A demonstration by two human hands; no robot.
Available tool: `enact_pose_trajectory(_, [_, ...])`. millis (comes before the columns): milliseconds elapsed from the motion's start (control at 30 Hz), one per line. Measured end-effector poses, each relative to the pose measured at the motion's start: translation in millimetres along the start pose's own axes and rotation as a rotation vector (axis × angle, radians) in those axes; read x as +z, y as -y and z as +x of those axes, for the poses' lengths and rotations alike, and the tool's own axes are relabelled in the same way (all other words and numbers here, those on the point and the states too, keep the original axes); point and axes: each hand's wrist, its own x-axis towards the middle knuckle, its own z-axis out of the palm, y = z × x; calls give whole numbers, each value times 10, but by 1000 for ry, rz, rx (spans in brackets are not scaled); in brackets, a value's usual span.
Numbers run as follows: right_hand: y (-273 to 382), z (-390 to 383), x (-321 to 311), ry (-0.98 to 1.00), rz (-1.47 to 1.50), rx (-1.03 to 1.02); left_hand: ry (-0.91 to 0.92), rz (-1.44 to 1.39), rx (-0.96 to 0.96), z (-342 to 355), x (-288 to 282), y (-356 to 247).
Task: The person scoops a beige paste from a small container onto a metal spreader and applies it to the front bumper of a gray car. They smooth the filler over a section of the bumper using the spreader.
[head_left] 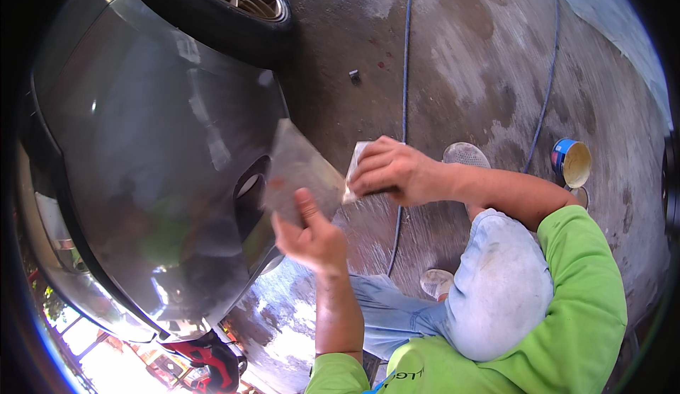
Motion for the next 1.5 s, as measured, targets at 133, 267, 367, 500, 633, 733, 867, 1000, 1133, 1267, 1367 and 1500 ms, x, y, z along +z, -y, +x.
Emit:
enact_pose_trajectory(133, [224,-8,111,-90,9,-155,-214,-185,-39,141,-93,-153])
enact_pose_trajectory(267, [352,292,-9,-181,179,-239,-128,-705,-533,108,-28,-26])
enact_pose_trajectory(367, [31,207,22,-94,167,-93,-108,-702,-523,75,-114,-57])
enact_pose_trajectory(500, [-170,-17,-138,103,-527,-47,-74,-535,-377,72,-220,14])
enact_pose_trajectory(633, [154,61,-128,-124,-467,-126,-2,-153,-172,26,-190,98])
enact_pose_trajectory(733, [137,88,12,18,-367,-112,-7,-89,-75,49,-239,-15])
enact_pose_trajectory(867, [-345,-56,227,98,114,144,-362,189,122,507,-960,-358])
enact_pose_trajectory(1000, [-781,704,88,-50,444,543,-641,906,691,1296,-2766,-705])
enact_pose_trajectory(1133, [-1414,1356,184,-270,328,423,-847,1822,977,1890,-4185,-805])
enact_pose_trajectory(1267, [-1828,1708,299,-416,246,298,-761,510,741,2213,-3612,-653])
enact_pose_trajectory(1367, [-1961,1803,375,-423,99,147,-783,77,647,2226,-3361,-290])
enact_pose_trajectory(1500, [-2099,1761,485,-386,7,124,-549,597,931,2330,-3943,-125])
